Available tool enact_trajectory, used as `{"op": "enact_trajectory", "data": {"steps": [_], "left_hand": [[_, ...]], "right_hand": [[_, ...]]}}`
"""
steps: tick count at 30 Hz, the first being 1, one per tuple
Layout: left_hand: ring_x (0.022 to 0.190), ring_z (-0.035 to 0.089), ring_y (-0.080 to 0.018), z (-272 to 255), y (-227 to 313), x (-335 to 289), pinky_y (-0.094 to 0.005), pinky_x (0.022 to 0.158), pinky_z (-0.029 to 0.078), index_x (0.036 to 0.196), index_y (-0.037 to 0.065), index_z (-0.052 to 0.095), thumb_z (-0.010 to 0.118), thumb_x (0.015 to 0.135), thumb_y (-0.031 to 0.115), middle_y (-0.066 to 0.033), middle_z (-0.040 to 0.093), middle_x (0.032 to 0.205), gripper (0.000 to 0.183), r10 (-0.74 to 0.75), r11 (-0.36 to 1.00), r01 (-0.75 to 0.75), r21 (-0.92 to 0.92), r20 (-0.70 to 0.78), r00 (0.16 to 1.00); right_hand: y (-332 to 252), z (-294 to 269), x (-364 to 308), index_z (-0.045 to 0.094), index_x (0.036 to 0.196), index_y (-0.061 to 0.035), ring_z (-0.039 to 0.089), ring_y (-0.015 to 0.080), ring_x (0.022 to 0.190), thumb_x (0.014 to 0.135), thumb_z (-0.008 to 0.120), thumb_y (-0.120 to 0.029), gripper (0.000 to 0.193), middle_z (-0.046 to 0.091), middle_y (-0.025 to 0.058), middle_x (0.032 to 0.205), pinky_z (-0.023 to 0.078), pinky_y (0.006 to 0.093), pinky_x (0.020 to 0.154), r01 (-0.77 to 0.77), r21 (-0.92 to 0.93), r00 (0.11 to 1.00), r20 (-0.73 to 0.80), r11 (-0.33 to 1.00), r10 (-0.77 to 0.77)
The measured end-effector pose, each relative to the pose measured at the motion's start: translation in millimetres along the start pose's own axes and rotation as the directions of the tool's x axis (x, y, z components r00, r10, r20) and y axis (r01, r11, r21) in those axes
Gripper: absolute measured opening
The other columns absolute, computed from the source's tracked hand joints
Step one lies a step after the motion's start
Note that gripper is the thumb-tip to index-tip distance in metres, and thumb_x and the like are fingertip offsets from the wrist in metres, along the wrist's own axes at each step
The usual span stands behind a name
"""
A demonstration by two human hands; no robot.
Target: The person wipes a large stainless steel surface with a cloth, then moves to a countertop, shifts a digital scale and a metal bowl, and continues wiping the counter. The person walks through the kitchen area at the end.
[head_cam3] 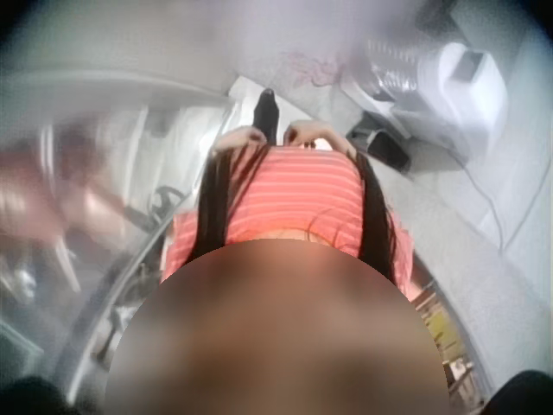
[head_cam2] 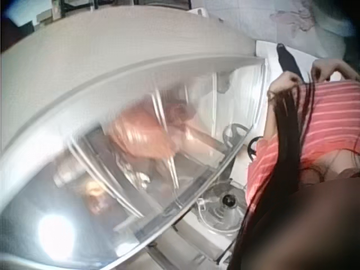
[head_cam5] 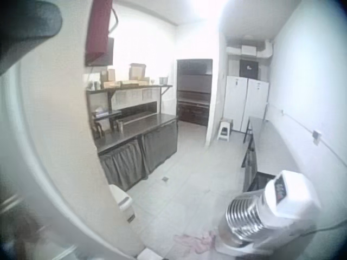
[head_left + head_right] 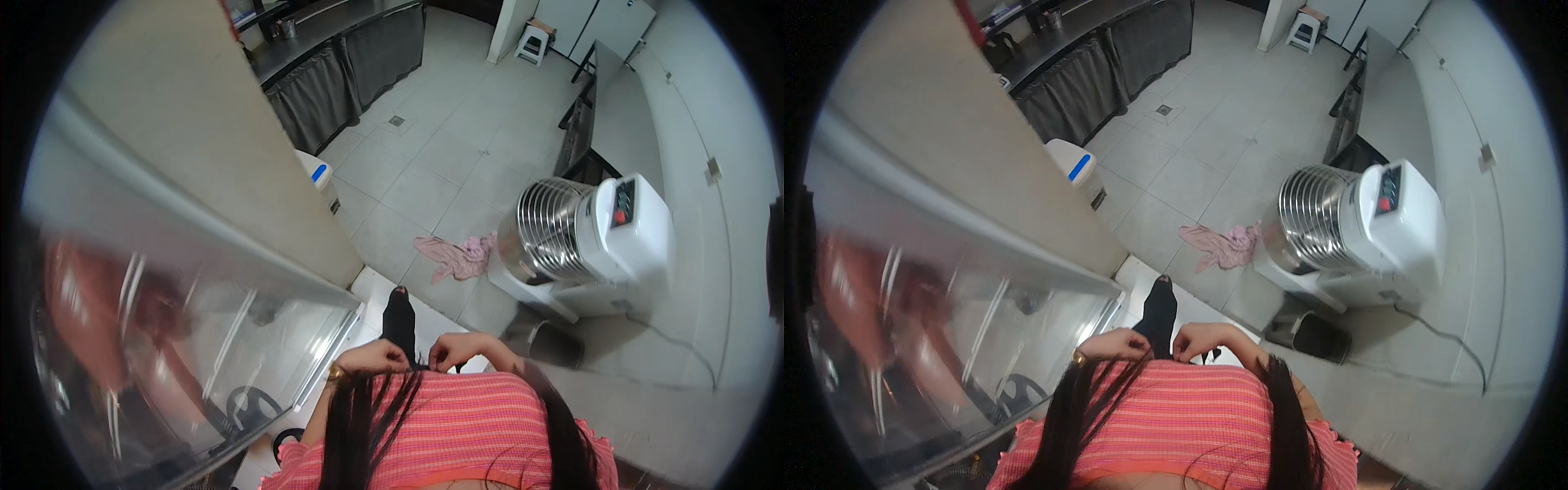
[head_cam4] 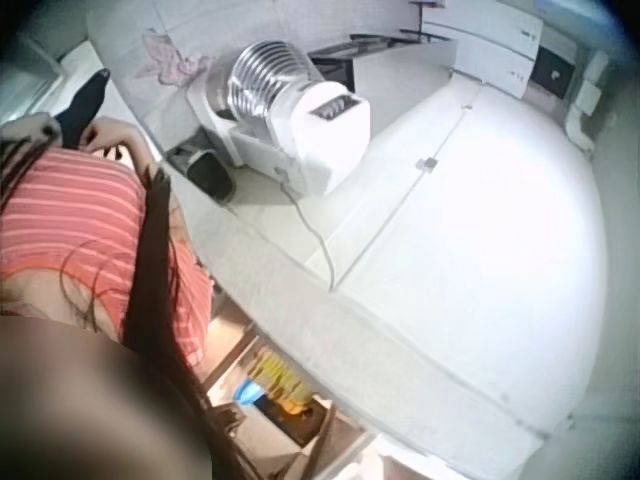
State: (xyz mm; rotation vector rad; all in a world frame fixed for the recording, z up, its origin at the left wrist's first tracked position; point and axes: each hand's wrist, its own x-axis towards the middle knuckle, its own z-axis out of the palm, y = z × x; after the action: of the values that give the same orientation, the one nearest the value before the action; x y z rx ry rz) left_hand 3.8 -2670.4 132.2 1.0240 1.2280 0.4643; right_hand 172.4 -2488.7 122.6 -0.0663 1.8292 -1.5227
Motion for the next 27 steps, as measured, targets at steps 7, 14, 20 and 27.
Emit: {"op": "enact_trajectory", "data": {"steps": [7,14,20,27], "left_hand": [[0.069,0.06,-0.0157,-198,74,127,-0.0301,0.063,0.046,0.085,0.003,0.066,0.061,0.08,0.023,-0.0079,0.066,0.073,0.022,0.069,0.992,-0.041,0.116,-0.243,0.968],[0.072,0.059,-0.0161,-403,105,293,-0.0307,0.069,0.048,0.088,0.005,0.066,0.05,0.091,0.028,-0.0046,0.066,0.081,0.029,0.024,0.986,-0.092,-0.14,-0.427,0.904],[0.117,0.048,-0.0162,-555,233,541,-0.0329,0.101,0.036,0.122,0.007,0.055,0.04,0.094,0.051,-0.0081,0.055,0.125,0.054,0.001,0.359,-0.472,-0.805,-0.505,0.863],[0.127,0.038,-0.0207,-722,311,676,-0.0388,0.107,0.029,0.135,0.008,0.04,0.04,0.092,0.055,-0.0093,0.042,0.138,0.063,0.191,0.058,-0.524,-0.85,-0.506,0.841]], "right_hand": [[-15,-230,-26,0.068,0.092,-0.0017,0.061,0.0125,0.073,0.075,0.067,-0.019,0.025,0.067,0.0046,0.08,0.049,0.0278,0.068,-0.05,0.028,0.995,-0.085,0.998,0.052],[77,-462,-47,0.065,0.092,-0.0001,0.059,0.0112,0.08,0.085,0.058,-0.007,0.012,0.065,0.0035,0.084,0.047,0.0269,0.075,0.242,0.267,0.705,-0.709,0.933,0.02],[74,-741,-18,0.059,0.114,-0.0048,0.055,0.0247,0.105,0.085,0.055,-0.019,0.032,0.058,0.0121,0.114,0.036,0.0387,0.097,0.139,-0.5,-0.027,-0.865,0.855,-0.501],[59,-976,-12,0.05,0.13,-0.0095,0.04,0.0319,0.129,0.084,0.041,-0.054,0.065,0.046,0.0131,0.137,0.007,0.0514,0.111,0.086,-0.829,0.424,-0.472,0.553,-0.773]]}}
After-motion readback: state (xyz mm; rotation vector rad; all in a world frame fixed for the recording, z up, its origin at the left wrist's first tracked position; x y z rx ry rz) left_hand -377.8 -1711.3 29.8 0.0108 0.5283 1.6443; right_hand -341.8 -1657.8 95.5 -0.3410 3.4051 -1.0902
